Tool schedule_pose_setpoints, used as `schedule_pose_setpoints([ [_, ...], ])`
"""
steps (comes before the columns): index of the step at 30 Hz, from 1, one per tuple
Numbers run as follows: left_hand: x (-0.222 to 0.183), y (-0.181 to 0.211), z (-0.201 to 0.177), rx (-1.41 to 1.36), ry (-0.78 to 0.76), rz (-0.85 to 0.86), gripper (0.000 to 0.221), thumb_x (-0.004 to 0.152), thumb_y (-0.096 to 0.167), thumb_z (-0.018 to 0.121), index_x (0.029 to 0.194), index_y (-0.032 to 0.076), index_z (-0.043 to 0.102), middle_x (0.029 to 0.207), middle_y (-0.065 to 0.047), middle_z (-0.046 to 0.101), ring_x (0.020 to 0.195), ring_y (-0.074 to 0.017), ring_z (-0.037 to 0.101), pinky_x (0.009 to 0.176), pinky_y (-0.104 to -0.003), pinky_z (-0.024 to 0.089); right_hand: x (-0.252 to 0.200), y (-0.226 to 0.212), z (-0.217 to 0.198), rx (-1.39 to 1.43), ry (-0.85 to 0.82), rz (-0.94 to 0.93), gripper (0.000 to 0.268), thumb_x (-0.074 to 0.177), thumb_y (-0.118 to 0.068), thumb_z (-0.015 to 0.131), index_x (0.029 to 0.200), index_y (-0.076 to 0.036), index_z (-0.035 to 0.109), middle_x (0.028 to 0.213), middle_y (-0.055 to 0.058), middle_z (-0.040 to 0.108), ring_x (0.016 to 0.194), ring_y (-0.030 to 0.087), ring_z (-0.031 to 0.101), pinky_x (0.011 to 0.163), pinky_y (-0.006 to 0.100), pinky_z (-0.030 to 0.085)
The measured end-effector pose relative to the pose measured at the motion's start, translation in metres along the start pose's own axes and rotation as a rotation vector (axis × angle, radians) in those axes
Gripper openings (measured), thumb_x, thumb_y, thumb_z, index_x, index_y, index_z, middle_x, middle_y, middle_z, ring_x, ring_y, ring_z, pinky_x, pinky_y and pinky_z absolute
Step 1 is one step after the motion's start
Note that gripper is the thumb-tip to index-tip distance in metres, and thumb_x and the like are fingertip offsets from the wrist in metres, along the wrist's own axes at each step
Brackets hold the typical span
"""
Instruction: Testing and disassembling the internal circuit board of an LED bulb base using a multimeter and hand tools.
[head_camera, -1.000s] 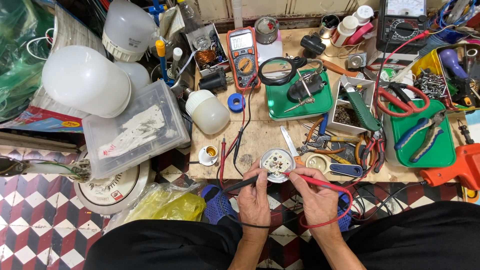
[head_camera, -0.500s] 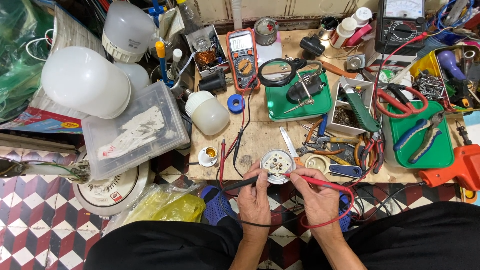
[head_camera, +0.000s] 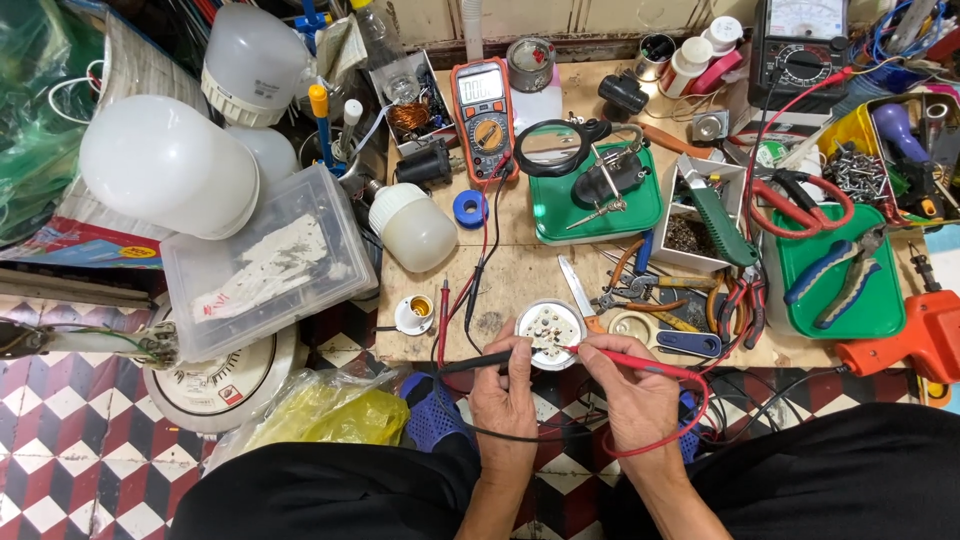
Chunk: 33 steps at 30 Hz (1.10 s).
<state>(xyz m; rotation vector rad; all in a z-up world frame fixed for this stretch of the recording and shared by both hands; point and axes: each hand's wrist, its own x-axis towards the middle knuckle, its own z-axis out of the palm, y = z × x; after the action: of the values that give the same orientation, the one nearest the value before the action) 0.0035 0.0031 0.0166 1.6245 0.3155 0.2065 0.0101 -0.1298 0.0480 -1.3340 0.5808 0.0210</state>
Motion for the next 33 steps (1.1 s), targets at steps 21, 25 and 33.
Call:
schedule_pose_setpoints([
  [21,0.004,0.003,-0.002,0.117,-0.069,0.129,0.021,0.11,0.02,0.06,0.115,0.003,0.07,0.158,-0.02,0.068,0.122,-0.0256,0.078,0.096,-0.033,0.061,0.017,0.023,-0.014,-0.026,-0.026,-0.032,0.015,0.098,0.004,0.075,0.112,0.004,0.078,0.107,0.014,0.081,0.099,0.019,0.072,0.092,0.029,0.055],
  [25,0.005,0.009,-0.002,0.117,-0.051,0.128,0.02,0.11,0.02,0.06,0.115,0.004,0.071,0.156,-0.019,0.069,0.121,-0.0251,0.079,0.096,-0.033,0.062,0.017,0.02,-0.012,-0.024,-0.023,-0.014,0.014,0.098,0.004,0.074,0.112,0.006,0.076,0.123,0.015,0.079,0.102,0.02,0.07,0.096,0.03,0.055],
  [33,0.006,0.008,0.001,0.039,-0.016,0.165,0.015,0.107,0.012,0.065,0.115,-0.001,0.07,0.152,-0.025,0.071,0.123,-0.0276,0.079,0.098,-0.034,0.064,0.018,0.02,-0.013,-0.044,0.012,0.0,0.016,0.098,0.003,0.074,0.113,0.006,0.076,0.126,0.016,0.081,0.1,0.018,0.071,0.089,0.026,0.055],
])
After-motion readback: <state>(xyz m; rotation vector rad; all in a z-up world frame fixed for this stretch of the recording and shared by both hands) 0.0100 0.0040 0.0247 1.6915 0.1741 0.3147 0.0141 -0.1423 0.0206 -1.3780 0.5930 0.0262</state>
